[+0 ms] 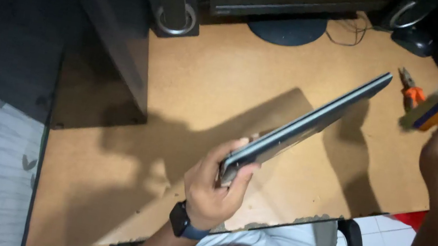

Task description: Fitting the bottom cover onto a laptop and cleaning the device with a brush.

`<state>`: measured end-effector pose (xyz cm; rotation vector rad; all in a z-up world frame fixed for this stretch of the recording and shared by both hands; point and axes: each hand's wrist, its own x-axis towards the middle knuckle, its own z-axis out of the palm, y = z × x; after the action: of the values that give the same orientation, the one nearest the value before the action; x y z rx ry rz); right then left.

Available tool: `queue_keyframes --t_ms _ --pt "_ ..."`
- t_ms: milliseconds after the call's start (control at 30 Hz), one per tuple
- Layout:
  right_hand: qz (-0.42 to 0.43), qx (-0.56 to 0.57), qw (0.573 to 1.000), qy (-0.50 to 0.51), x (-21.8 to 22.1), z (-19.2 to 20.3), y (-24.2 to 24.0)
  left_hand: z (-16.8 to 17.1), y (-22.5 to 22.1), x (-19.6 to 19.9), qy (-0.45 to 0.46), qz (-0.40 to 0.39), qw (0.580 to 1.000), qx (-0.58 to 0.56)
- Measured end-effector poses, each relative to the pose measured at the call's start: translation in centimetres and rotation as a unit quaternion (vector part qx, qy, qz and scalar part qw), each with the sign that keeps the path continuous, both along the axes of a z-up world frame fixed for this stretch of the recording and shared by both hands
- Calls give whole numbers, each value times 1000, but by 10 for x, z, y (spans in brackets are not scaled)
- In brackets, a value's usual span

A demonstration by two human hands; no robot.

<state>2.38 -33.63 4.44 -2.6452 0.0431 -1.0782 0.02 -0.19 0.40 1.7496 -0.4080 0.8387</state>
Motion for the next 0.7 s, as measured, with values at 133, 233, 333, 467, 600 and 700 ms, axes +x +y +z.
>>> queue_keyframes --t_ms 133,233,333,467,600,700 --pt "-5 73 997 -10 -23 -25 -4 5 -3 -3 6 -26 999 -23" --pt "54 74 996 -22 -32 -21 3 7 -1 -2 -1 -25 1000 -7" --pt "25 58 998 10 -40 -16 10 7 0 -1 -32 -60 998 -5" --pt "66 19 998 -2 -45 -9 9 9 0 -1 -56 -70 996 -6" --pt "-14 284 959 0 -40 -65 -48 9 1 -2 -48 -75 996 -1" --pt "267 525 808 -24 -52 -51 -23 9 2 -3 -49 -68 996 11"
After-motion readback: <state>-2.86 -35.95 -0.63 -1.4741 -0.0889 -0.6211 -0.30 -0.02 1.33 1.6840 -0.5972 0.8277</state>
